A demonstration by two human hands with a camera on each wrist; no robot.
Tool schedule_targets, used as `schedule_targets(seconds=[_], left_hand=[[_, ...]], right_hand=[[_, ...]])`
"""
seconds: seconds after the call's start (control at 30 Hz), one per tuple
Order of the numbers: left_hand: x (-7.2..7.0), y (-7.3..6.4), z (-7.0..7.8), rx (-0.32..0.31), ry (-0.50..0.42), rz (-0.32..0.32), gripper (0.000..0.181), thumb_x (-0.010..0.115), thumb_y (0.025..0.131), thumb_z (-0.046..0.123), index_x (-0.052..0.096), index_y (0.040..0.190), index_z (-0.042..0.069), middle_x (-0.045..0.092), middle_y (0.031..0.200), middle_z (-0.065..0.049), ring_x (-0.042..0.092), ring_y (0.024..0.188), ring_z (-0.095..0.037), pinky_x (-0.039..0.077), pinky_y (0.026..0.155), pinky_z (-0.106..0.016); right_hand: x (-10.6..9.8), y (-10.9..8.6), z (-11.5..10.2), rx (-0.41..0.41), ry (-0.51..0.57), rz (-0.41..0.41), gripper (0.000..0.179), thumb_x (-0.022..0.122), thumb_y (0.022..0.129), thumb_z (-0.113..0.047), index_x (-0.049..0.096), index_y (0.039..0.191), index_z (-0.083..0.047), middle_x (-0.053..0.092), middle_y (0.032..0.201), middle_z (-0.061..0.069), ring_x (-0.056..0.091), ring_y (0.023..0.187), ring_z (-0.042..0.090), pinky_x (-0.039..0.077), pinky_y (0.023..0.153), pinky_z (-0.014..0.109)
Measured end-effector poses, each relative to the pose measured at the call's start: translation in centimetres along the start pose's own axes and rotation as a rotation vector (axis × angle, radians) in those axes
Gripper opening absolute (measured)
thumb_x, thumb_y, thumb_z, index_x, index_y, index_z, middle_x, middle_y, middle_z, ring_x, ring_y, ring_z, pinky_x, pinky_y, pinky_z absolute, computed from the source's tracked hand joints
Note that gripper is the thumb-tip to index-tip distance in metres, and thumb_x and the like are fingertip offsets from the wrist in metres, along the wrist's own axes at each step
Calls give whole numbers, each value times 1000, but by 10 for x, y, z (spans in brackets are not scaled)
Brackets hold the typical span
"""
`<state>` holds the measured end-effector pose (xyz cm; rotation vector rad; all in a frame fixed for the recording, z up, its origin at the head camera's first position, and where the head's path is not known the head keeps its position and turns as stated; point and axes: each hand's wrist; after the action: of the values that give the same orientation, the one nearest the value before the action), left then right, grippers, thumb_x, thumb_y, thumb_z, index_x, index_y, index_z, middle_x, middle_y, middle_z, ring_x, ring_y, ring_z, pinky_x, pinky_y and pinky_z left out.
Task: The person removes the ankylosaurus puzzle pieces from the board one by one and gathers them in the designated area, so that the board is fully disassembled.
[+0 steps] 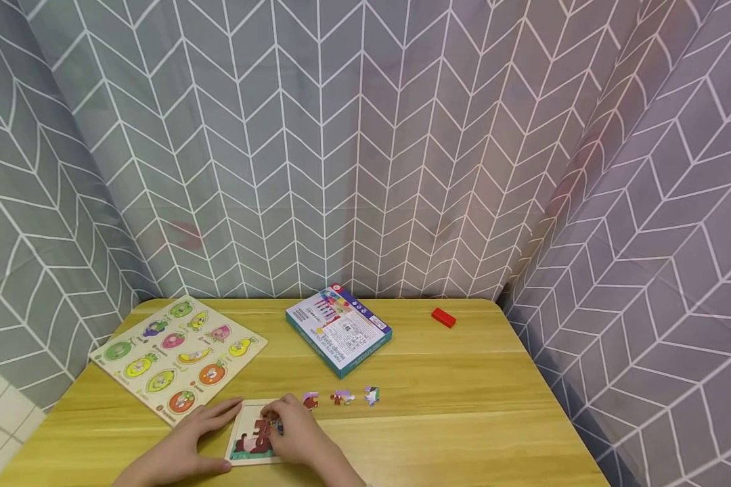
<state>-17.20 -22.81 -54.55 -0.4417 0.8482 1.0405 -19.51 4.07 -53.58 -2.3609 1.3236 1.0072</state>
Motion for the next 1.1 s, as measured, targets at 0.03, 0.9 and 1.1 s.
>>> schedule_targets(seconds=[0.03, 0.9, 1.1], left_hand=[[0, 0, 0, 1, 12, 4, 95, 85, 80, 61, 54, 158, 16, 47, 165, -6, 46, 141, -46, 46, 104, -66], [0, 1, -3, 11, 18, -5, 93, 85, 81, 60, 53, 158, 17, 47, 166, -5, 46, 142, -48, 47, 104, -64], [0, 1, -3, 10, 14, -4, 94, 85, 81, 60, 54, 158, 16, 47, 166, -5, 46, 142, -47, 47, 105, -62]], right_hand=[[-1, 0, 0, -1, 3, 0, 26, 69, 98, -3, 73, 122, -10, 63, 107, -7, 54, 96, -3, 52, 84, 20], [-3, 0, 2, 11, 33, -15, 34, 81, 94, -15, 73, 127, -10, 63, 106, -8, 47, 82, -2, 46, 74, 19], [-2, -1, 3, 4, -30, -14, 30, 78, 98, -20, 74, 126, -10, 64, 110, -8, 54, 97, -2, 51, 85, 22]])
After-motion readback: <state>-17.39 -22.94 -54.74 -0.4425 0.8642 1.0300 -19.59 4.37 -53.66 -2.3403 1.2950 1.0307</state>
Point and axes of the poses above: each hand's wrist, its own y-axis towards the middle knuckle, its own x-axis out of the palm, z = x × y
